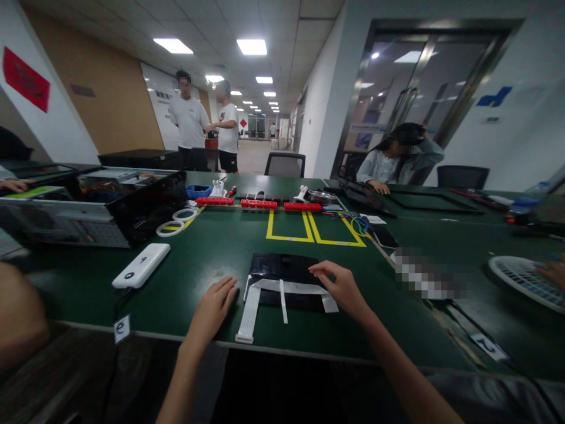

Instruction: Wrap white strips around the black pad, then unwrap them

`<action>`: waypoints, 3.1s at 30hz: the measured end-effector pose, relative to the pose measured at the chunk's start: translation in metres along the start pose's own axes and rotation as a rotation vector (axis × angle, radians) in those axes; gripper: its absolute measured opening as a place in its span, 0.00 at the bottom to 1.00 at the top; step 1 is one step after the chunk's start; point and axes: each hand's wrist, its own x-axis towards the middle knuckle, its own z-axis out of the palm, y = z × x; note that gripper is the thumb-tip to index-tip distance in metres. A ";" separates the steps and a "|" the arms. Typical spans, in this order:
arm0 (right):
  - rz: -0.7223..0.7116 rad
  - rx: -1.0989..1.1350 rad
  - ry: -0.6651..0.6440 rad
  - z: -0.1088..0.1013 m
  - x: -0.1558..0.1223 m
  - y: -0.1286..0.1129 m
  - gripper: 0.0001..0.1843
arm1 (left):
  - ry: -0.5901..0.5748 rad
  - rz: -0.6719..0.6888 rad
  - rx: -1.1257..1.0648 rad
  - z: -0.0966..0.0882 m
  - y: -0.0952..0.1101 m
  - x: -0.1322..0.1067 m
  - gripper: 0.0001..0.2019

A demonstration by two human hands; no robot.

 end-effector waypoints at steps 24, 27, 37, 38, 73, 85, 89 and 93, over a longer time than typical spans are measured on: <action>-0.147 -0.304 -0.742 0.032 0.031 0.012 0.29 | -0.055 0.002 0.106 0.003 -0.008 -0.010 0.17; -0.085 -0.278 -0.767 0.004 0.028 0.034 0.29 | -0.065 0.005 0.110 0.003 -0.009 -0.011 0.17; 0.173 -0.288 -0.754 -0.080 0.019 0.094 0.29 | -0.053 0.012 0.127 0.006 -0.012 -0.011 0.17; 0.182 -0.287 -0.764 -0.086 0.019 0.097 0.30 | -0.052 0.012 0.130 0.006 -0.012 -0.010 0.17; 0.538 -1.231 0.212 -0.148 -0.005 0.095 0.19 | -0.032 0.020 0.136 0.005 -0.012 -0.011 0.17; 0.183 -1.209 -0.030 -0.136 -0.007 0.134 0.20 | -0.045 0.020 0.137 0.003 -0.008 -0.011 0.17; 0.034 -1.030 -0.192 -0.105 -0.006 0.151 0.26 | -0.044 0.020 0.146 0.002 -0.007 -0.010 0.17; 0.178 -0.872 -0.210 -0.077 -0.013 0.162 0.32 | -0.042 0.019 0.151 0.002 -0.008 -0.010 0.17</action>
